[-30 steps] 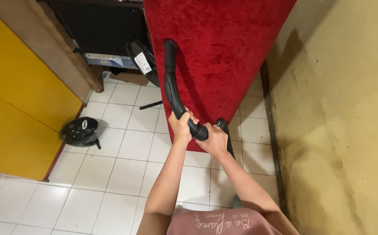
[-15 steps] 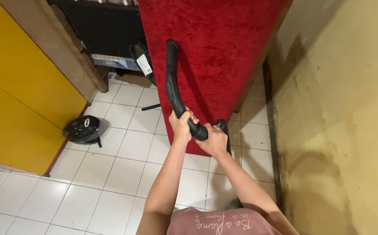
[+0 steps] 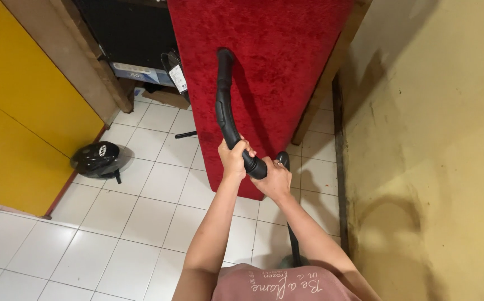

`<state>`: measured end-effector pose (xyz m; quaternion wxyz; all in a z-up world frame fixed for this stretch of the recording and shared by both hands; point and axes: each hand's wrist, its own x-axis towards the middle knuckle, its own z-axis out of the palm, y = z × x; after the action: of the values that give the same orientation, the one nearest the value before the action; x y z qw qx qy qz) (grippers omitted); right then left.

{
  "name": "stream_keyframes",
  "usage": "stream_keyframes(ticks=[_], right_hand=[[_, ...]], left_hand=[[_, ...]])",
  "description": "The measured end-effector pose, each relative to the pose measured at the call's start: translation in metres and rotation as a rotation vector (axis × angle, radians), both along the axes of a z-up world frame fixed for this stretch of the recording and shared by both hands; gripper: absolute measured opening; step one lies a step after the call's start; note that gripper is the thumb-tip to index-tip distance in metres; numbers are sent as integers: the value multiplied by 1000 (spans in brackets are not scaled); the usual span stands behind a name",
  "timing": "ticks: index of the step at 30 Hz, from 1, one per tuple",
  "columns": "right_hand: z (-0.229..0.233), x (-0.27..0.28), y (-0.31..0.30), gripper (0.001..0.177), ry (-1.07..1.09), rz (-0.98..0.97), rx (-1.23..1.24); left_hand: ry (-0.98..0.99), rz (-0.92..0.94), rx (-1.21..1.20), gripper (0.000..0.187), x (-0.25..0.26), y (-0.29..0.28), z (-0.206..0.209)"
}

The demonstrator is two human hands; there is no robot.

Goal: The person uses a vacuum cleaner hose to clean a red carpet draped over a wooden frame. They move the nozzle along the surface and edges of the carpet, then briefly vacuum the adjacent wall before returning to the carpet.

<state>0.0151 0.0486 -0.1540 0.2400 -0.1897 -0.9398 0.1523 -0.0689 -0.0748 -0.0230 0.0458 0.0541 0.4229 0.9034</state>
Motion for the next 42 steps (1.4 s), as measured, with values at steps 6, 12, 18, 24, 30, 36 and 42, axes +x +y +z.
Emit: stream_keyframes(ticks=[6,12,18,24,30,36,42], right_hand=[[2,10,13,66,-6,6,-3],[6,19,19,67,-38,-4,-21],[6,28,28,68,-36,-24,-6],[5,38,38,69,-55,-46,-23],[-2,54,55,69,-34,-56,-35],[5,76,74,68,-13,-110,-38],[9,101,91,56,63,-131,8]], left_hand=[[14,-4,-1,20,7,12,-1],[23,-4,22,19,11,24,-11],[12,-7,11,19,19,33,-12],[7,-9,14,19,29,43,-10],[20,-55,7,20,44,58,-8],[31,-110,8,19,60,87,-7],[20,-127,60,18,78,115,-19]])
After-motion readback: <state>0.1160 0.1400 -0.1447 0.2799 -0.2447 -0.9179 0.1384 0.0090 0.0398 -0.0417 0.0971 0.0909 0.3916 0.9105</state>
